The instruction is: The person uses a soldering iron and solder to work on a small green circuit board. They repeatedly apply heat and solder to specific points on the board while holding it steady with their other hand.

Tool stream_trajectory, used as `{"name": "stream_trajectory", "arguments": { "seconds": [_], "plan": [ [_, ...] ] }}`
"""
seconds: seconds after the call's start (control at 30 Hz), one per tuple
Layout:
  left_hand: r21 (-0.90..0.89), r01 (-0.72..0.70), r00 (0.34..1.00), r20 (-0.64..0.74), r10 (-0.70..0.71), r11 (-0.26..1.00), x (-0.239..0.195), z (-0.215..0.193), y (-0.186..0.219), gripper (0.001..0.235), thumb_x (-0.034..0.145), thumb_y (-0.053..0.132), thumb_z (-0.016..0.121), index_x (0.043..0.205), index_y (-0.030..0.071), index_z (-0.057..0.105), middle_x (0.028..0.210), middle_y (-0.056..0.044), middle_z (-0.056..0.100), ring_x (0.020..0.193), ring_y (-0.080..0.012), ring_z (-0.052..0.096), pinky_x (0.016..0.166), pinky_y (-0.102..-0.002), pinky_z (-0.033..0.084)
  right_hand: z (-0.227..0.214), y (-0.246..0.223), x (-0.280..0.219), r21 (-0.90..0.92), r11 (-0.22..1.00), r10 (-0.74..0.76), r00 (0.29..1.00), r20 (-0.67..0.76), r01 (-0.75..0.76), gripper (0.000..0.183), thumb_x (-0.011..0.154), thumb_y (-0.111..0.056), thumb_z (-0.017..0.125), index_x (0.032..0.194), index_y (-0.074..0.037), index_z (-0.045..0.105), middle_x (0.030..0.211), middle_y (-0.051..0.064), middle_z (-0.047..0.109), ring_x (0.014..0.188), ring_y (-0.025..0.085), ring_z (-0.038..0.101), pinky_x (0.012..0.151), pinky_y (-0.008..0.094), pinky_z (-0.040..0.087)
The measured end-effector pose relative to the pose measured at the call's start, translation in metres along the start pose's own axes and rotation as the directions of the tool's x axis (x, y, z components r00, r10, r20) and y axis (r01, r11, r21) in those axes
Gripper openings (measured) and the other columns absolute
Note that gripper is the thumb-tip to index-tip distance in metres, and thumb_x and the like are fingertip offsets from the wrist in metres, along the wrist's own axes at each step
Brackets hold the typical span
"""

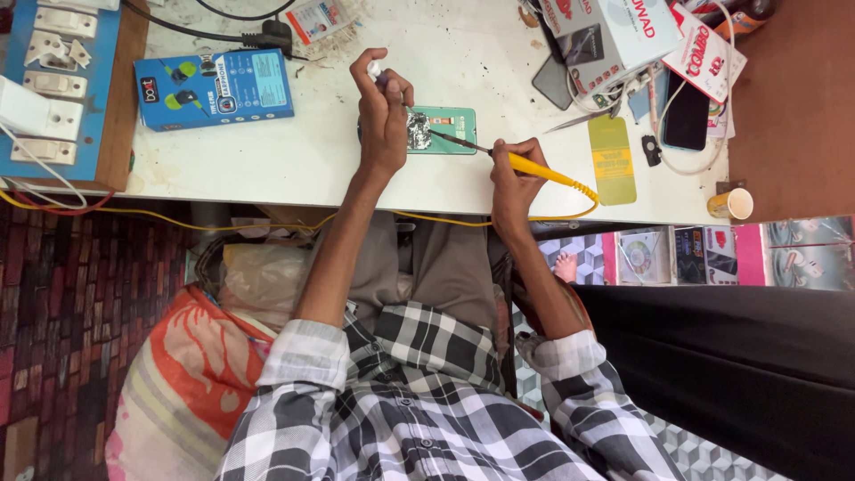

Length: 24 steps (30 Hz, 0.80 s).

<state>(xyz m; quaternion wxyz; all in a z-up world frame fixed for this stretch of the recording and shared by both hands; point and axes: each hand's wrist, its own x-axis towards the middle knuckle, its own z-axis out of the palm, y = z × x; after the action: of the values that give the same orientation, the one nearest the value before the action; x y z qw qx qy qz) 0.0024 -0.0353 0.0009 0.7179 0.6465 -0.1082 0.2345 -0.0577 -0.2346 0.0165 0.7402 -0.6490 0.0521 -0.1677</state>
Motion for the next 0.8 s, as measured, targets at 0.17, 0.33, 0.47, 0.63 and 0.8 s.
{"name": "stream_trajectory", "arguments": {
  "seconds": [0.17,0.33,0.47,0.63,0.8],
  "plan": [
    [0.032,0.02,1.0,0.011,-0.021,0.999,0.001,0.001,-0.002,0.035,0.119,0.037,0.034,0.143,0.012,0.031,0.081,-0.003,0.052,0.069,-0.0107,0.045,0.068,-0.029,0.041,-0.003,0.003,-0.001,-0.021,1.0,-0.01,1.0,-0.007,0.009,0.021,0.099,-0.005,0.07,0.087,-0.006,0.053,0.072,-0.001,0.054,0.057,0.005,0.041,0.05,0.023,0.032],
    [0.074,-0.022,0.999,0.031,0.02,0.997,0.001,-0.002,0.0,0.033,0.12,0.037,0.033,0.142,0.013,0.029,0.079,-0.002,0.048,0.076,-0.0136,0.049,0.078,-0.032,0.045,-0.006,0.006,0.006,0.253,0.966,0.08,0.993,-0.087,-0.056,0.025,0.097,-0.003,0.07,0.084,-0.007,0.049,0.068,-0.003,0.048,0.053,0.003,0.037,0.048,0.023,0.03],
    [0.058,-0.04,0.998,0.041,0.038,0.998,0.004,0.0,-0.004,0.034,0.119,0.037,0.033,0.143,0.014,0.028,0.08,-0.003,0.044,0.076,-0.0146,0.047,0.077,-0.033,0.044,-0.009,0.008,0.006,0.135,0.991,0.023,0.999,-0.025,-0.02,0.026,0.099,-0.002,0.07,0.084,-0.007,0.049,0.069,-0.001,0.05,0.054,0.005,0.041,0.049,0.024,0.032],
    [0.06,-0.06,0.998,0.035,0.058,0.996,-0.001,-0.002,-0.01,0.032,0.12,0.034,0.034,0.144,0.014,0.026,0.083,-0.003,0.045,0.077,-0.0142,0.048,0.079,-0.033,0.046,-0.007,0.014,0.003,0.081,0.997,0.021,0.998,-0.062,-0.016,0.024,0.099,-0.002,0.068,0.086,-0.006,0.049,0.069,-0.001,0.049,0.052,0.004,0.039,0.048,0.023,0.032],
    [0.043,-0.061,0.998,0.033,0.06,0.997,0.002,0.001,-0.011,0.028,0.121,0.03,0.033,0.143,0.014,0.027,0.084,-0.003,0.045,0.078,-0.0141,0.048,0.078,-0.032,0.046,-0.007,0.015,0.004,0.15,0.989,0.019,0.998,-0.054,-0.011,0.026,0.099,0.0,0.068,0.086,-0.007,0.047,0.069,-0.001,0.048,0.051,0.004,0.037,0.047,0.024,0.029]
  ]
}}
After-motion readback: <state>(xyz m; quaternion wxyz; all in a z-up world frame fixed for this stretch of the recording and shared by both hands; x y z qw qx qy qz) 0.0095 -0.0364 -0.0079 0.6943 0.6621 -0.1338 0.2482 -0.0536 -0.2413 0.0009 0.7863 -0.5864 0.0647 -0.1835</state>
